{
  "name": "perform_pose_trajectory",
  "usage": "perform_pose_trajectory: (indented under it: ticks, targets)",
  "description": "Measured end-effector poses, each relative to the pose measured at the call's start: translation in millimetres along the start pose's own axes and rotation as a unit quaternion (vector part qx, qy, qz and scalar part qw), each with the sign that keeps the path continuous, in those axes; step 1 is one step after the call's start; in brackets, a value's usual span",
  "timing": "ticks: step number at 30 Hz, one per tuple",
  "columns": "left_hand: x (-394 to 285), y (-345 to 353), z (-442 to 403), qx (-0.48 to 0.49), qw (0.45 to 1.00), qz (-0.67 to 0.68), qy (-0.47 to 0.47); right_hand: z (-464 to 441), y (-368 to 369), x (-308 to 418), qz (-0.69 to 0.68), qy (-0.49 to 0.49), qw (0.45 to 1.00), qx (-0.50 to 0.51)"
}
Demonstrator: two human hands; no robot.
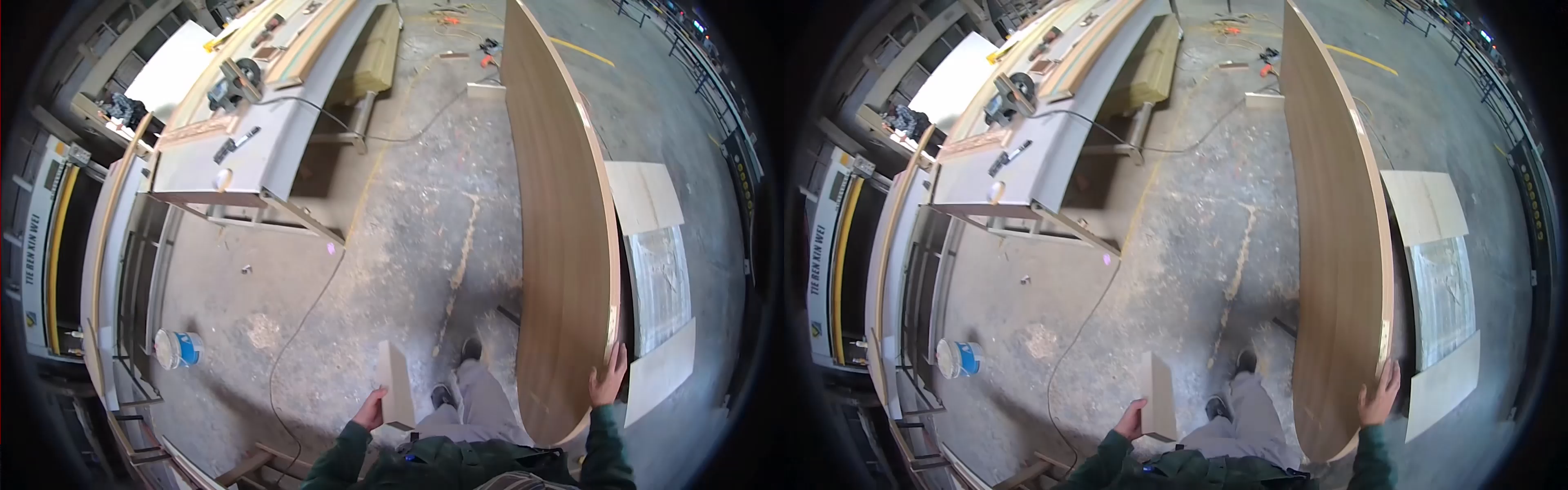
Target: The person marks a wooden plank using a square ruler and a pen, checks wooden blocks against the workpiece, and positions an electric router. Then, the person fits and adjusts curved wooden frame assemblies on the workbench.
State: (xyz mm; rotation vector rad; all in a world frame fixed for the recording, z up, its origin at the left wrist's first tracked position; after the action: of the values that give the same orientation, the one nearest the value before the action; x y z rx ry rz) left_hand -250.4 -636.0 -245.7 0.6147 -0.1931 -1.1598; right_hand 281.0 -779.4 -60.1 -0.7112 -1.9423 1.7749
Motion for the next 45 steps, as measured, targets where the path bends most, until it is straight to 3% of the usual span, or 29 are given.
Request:
perform_pose_trajectory:
  ticks: [3,8,13,16,18,20,21,23,24,25,27,29,31,33,36,38,39,41,45]
  targets:
    - [-46,96,-27,0.1,0.991,-0.081,0.021,-22,-22,54,-0.08,-0.005,0.996,-0.037]
    - [-131,251,-76,0.214,0.929,-0.285,0.098,-90,69,121,-0.236,0.007,0.967,0.093]
    - [-205,362,-110,0.227,0.918,-0.305,0.109,-245,64,221,-0.372,-0.057,0.915,0.145]
    - [-263,433,-124,0.214,0.918,-0.277,0.185,-349,22,289,-0.407,-0.165,0.887,0.147]
    - [-302,467,-146,0.222,0.899,-0.304,0.225,-414,8,328,-0.427,-0.186,0.87,0.162]
    - [-347,504,-166,0.227,0.88,-0.318,0.271,-471,14,377,-0.5,-0.225,0.794,0.263]
    - [-368,518,-186,0.228,0.88,-0.317,0.27,-504,17,394,-0.499,-0.225,0.795,0.263]
    - [-422,546,-218,0.221,0.827,-0.374,0.356,-557,22,436,-0.538,-0.263,0.746,0.291]
    - [-448,559,-239,0.216,0.813,-0.391,0.373,-583,30,453,-0.57,-0.251,0.711,0.325]
    - [-469,571,-258,0.217,0.814,-0.392,0.37,-603,34,467,-0.57,-0.248,0.712,0.325]
    - [-524,623,-286,0.232,0.766,-0.429,0.419,-661,35,494,-0.597,-0.22,0.682,0.361]
    - [-573,667,-312,0.22,0.772,-0.423,0.42,-716,33,512,-0.597,-0.188,0.687,0.369]
    - [-617,730,-307,0.192,0.629,-0.562,0.501,-769,40,526,-0.604,-0.172,0.693,0.353]
    - [-656,775,-320,0.187,0.609,-0.598,0.487,-822,41,537,-0.621,-0.15,0.69,0.339]
    - [-709,830,-372,0.213,0.587,-0.622,0.472,-903,57,539,-0.651,-0.005,0.664,0.368]
    - [-741,867,-408,0.215,0.521,-0.645,0.515,-965,63,546,-0.678,0.044,0.644,0.352]
    - [-758,884,-430,0.212,0.527,-0.645,0.511,-997,71,545,-0.705,0.09,0.62,0.333]
    - [-795,924,-467,0.198,0.502,-0.655,0.529,-1064,84,554,-0.7,0.079,0.628,0.331]
    - [-869,1004,-533,0.142,0.534,-0.659,0.51,-1201,89,575,-0.7,0.06,0.612,0.364]
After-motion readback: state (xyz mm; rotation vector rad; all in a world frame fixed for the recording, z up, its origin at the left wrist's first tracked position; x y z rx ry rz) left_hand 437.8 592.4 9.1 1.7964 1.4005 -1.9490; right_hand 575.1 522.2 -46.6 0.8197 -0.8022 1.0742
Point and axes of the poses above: each hand's wrist, its own z-axis away from the middle knuckle, its own y-axis out of the palm, x = y × z, the point moved 9 cm from there along -z, towards the middle knuckle, and after that the axes turned 13 degrees about z, right-handed, at the moved point
